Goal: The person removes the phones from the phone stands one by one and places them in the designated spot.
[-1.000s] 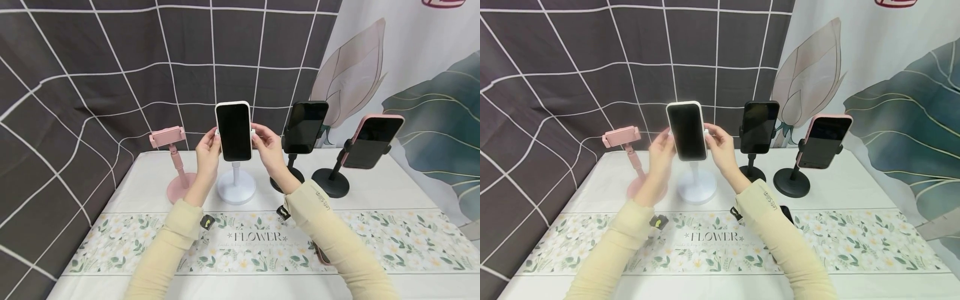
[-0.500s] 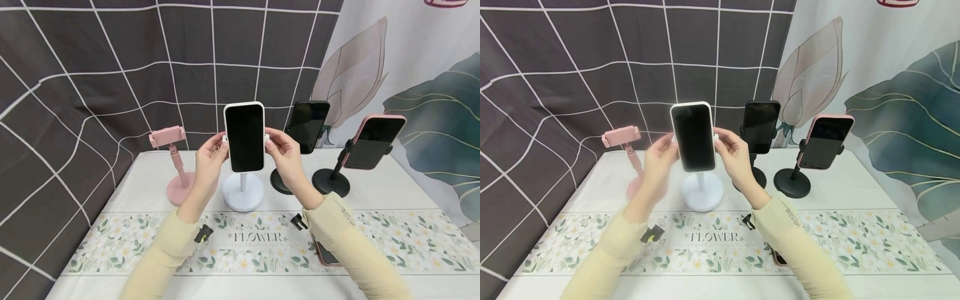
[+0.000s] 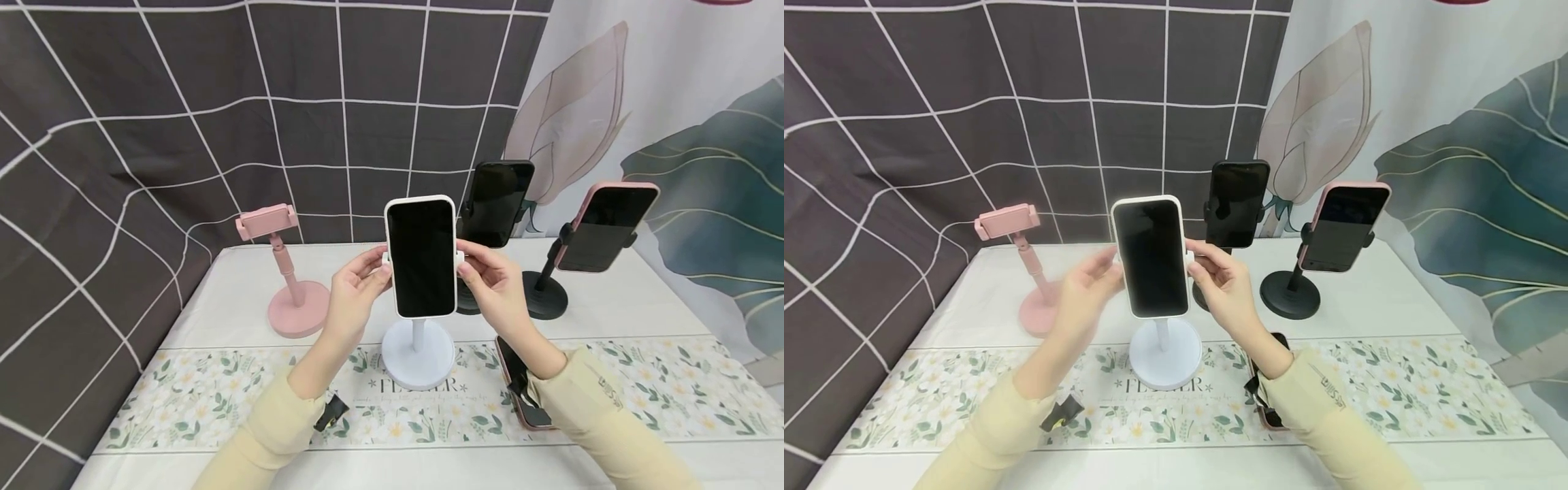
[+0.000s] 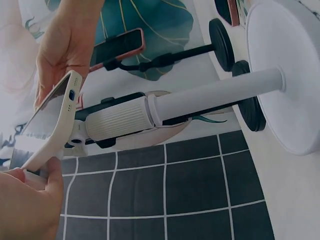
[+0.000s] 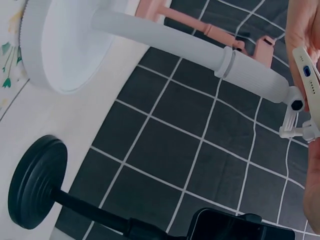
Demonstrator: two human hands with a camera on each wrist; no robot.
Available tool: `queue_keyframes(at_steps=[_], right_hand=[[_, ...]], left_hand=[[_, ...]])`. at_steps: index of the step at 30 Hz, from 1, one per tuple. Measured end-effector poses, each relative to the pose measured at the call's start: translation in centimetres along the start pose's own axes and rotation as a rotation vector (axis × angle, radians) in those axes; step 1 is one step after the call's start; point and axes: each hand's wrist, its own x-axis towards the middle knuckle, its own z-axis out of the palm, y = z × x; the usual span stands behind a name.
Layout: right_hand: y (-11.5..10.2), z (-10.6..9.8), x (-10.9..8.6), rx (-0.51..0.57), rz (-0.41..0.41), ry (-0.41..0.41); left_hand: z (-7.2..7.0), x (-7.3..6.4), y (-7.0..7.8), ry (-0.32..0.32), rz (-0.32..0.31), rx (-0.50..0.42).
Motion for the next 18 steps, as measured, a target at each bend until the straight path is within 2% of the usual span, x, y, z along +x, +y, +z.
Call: queue_keyframes(at_steps=[4, 8, 13, 18], right_hand=[[0.2, -0.4, -0.2, 0.026, -0.014, -0.013], [0.5, -0.5, -0.3, 0.043, 0.015, -0.029], [0.7, -0.6, -0.1, 0.002, 0.055, -0.053], [0.7, -0.8, 0.0, -0.042, 0.054, -0.069]], left_hand=[[0.2, 0.0, -0.4, -0.005, 0.010, 0.005], [0.1, 0.2, -0.6, 0.000, 0.016, 0.014], [-0.3, 0.9, -0.9, -0.013, 0.033, 0.021], [-0.7, 1.2, -1.2, -0.052, 0.074, 0.058]])
